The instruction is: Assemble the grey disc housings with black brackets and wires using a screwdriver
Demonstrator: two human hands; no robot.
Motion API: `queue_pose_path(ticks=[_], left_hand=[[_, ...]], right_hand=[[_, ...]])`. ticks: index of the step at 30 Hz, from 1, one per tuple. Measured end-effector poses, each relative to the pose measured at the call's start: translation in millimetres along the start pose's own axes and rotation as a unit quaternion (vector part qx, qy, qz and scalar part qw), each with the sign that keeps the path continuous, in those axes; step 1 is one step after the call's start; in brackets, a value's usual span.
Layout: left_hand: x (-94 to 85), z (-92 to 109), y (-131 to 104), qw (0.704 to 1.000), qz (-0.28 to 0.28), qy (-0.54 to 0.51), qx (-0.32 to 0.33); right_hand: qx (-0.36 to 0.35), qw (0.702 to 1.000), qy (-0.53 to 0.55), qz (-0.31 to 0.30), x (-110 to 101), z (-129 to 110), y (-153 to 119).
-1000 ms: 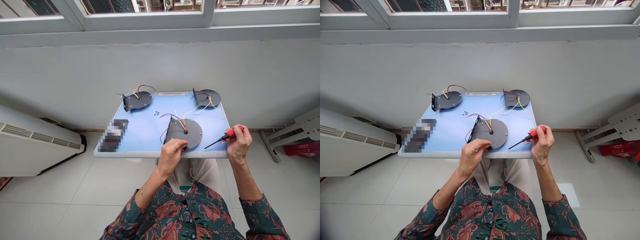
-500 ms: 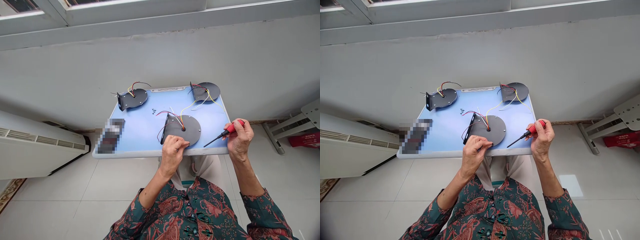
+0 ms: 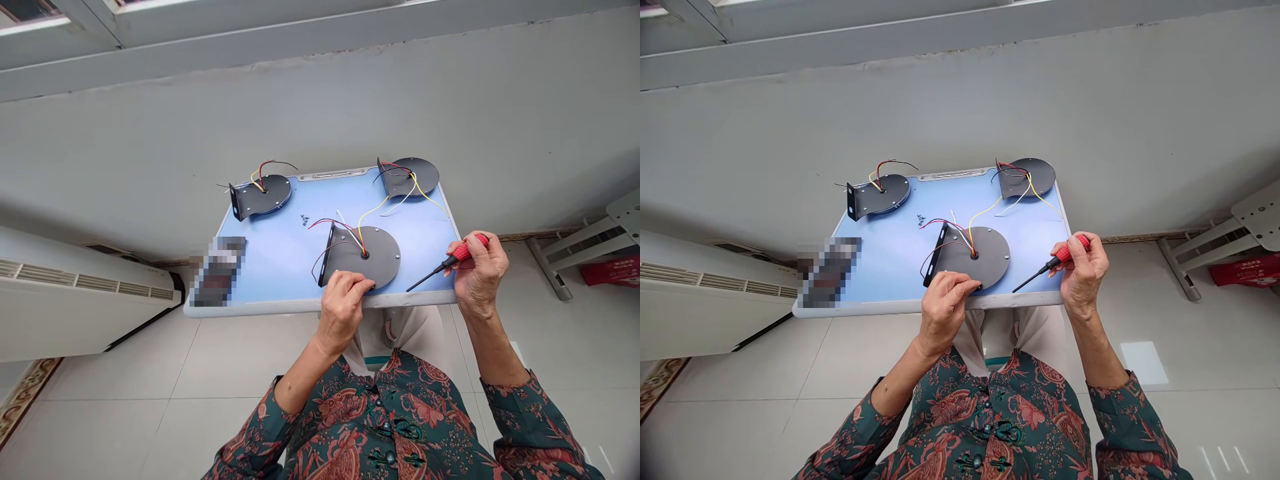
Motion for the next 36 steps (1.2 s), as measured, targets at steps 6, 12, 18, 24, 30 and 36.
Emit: queue_pose_path(ticks=[6, 12, 18, 24, 30, 36], left_hand=[[-0.2, 9.7, -1.5, 0.995, -0.012, 0.077, 0.066], [1.7, 9.0, -6.7, 0.99, -0.015, 0.097, 0.103], [1.1, 9.7, -3.8, 0.993, -0.005, 0.063, 0.101], [-1.1, 10.6, 0.6, 0.997, 0.0, 0.03, 0.065], [-1.7, 0.8, -0.6, 1.0, -0.011, -0.023, -0.009], [-1.2, -4.4, -11.6, 0.994, 0.015, -0.056, -0.096]], right_hand=[[-0.001, 1.0, 0.004, -0.006, 0.0, 0.0, -0.5], [-0.004, 1.0, 0.004, -0.01, 0.3, -0.5, 0.3], [-0.012, 1.0, 0.009, -0.014, 0.0, 0.5, 0.5], [-0.012, 1.0, 0.013, -0.014, 0.1, 1.2, 0.2], [-0.011, 1.0, 0.008, -0.012, 0.6, -0.5, -0.7], [-0.049, 0.998, -0.012, -0.031, 25.7, -19.8, -5.8]])
Point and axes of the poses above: each hand's wrist, its own y-axis towards the middle knuckle, its own x-axis out of the palm, z = x × y, the point moved 5 cm from there along y, towards the middle knuckle, and after that the axes turned 15 degrees about -z, right-handed, at the moved point
